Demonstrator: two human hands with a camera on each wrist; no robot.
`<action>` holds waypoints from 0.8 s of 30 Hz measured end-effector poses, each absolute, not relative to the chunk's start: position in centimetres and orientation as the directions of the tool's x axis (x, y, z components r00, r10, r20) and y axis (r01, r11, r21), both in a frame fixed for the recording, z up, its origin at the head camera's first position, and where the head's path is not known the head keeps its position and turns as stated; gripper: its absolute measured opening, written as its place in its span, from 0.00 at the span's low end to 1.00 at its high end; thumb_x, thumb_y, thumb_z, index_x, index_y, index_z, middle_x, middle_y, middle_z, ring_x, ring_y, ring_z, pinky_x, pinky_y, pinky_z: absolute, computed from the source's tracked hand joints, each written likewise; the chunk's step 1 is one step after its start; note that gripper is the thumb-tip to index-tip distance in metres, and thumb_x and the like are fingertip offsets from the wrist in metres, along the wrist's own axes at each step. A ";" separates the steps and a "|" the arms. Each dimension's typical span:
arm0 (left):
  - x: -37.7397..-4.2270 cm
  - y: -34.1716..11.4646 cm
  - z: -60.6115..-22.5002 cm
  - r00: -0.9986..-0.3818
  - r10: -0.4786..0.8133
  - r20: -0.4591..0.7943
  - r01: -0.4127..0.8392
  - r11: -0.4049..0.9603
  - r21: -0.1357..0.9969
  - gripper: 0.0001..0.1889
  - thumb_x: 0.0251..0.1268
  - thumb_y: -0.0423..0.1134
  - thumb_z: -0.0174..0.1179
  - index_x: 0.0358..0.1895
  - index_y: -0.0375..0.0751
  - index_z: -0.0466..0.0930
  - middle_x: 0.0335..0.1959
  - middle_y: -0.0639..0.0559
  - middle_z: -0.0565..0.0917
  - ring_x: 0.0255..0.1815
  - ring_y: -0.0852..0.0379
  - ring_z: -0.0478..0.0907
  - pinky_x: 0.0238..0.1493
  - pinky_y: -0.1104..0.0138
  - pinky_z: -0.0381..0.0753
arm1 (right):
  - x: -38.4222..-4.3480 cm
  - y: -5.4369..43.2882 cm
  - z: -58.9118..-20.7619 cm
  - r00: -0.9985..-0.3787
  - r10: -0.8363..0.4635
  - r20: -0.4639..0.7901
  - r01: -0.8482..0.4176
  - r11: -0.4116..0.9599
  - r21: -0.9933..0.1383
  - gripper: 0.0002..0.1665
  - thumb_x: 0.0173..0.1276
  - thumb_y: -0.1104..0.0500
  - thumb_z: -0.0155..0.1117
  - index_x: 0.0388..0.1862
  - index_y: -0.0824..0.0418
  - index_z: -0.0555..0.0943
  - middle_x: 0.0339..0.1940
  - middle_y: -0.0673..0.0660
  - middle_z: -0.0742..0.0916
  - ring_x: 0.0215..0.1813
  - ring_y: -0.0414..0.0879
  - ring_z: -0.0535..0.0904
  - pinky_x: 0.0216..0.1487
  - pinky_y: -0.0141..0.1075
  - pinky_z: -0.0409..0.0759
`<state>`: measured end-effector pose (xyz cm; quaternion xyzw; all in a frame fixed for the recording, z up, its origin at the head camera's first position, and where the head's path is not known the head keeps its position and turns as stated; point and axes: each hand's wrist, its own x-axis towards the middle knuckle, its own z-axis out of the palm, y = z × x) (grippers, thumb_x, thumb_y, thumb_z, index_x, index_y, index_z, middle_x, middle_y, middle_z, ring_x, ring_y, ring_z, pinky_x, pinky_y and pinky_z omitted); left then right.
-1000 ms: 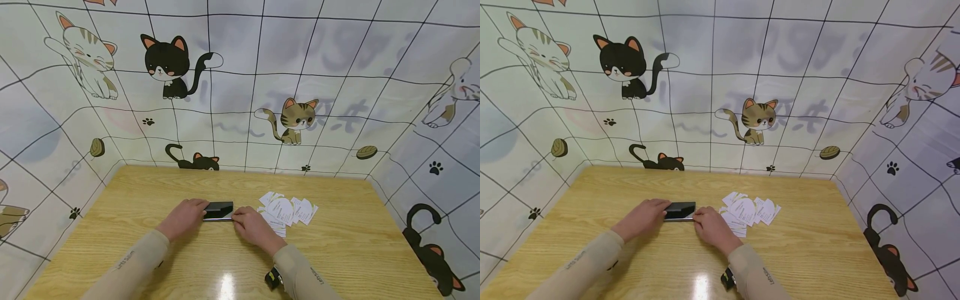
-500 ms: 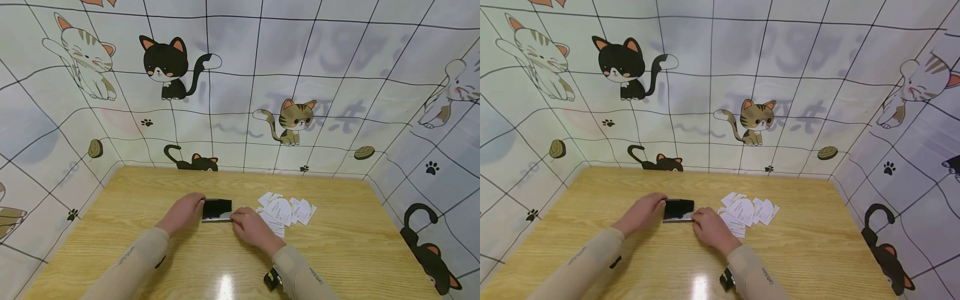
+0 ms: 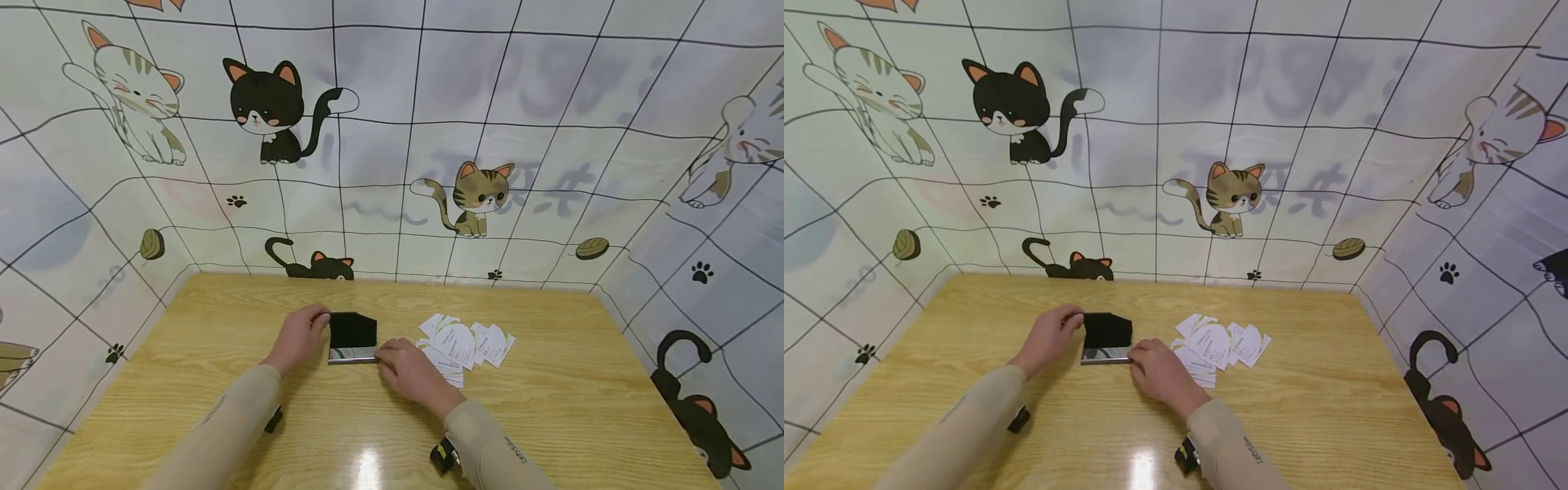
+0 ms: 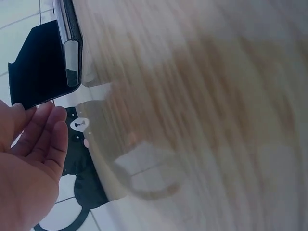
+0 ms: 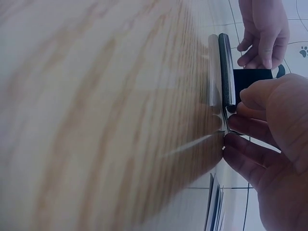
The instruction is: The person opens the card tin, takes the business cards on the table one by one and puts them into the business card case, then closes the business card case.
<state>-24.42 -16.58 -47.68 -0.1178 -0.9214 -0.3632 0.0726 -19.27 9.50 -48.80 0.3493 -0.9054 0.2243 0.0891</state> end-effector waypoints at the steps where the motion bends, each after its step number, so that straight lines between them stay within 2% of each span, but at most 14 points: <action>1: -24.6 -16.6 -47.8 -0.966 0.148 0.212 0.254 0.701 0.667 0.07 0.80 0.35 0.56 0.43 0.39 0.84 0.35 0.49 0.84 0.35 0.52 0.76 0.44 0.57 0.78 | -19.3 9.5 -48.8 -0.740 -0.593 0.318 -0.673 0.656 -0.342 0.13 0.74 0.63 0.64 0.53 0.62 0.88 0.51 0.58 0.88 0.55 0.52 0.83 0.59 0.45 0.81; 7: -25.4 -16.6 -48.3 -0.976 0.096 0.195 0.209 0.660 0.721 0.08 0.80 0.35 0.57 0.43 0.39 0.85 0.33 0.49 0.84 0.35 0.52 0.78 0.44 0.56 0.78 | -19.2 9.6 -48.8 -0.736 -0.596 0.321 -0.677 0.651 -0.342 0.13 0.74 0.63 0.64 0.53 0.63 0.88 0.51 0.58 0.88 0.56 0.53 0.84 0.59 0.45 0.81; 14: -26.4 -16.8 -49.1 -0.993 0.037 0.114 0.115 0.569 0.814 0.09 0.81 0.36 0.56 0.43 0.38 0.86 0.35 0.48 0.86 0.39 0.50 0.80 0.49 0.55 0.78 | -18.9 10.1 -48.9 -0.750 -0.587 0.305 -0.662 0.655 -0.365 0.14 0.74 0.63 0.64 0.54 0.64 0.87 0.52 0.59 0.88 0.58 0.53 0.82 0.61 0.46 0.80; 24: -27.4 -17.4 -50.0 -0.996 0.069 0.047 0.076 0.505 0.860 0.09 0.80 0.35 0.57 0.45 0.35 0.86 0.36 0.46 0.86 0.40 0.53 0.80 0.52 0.56 0.78 | -18.3 12.0 -48.6 -0.795 -0.526 0.301 -0.606 0.677 -0.418 0.14 0.73 0.64 0.63 0.54 0.66 0.86 0.54 0.61 0.87 0.60 0.55 0.82 0.62 0.48 0.79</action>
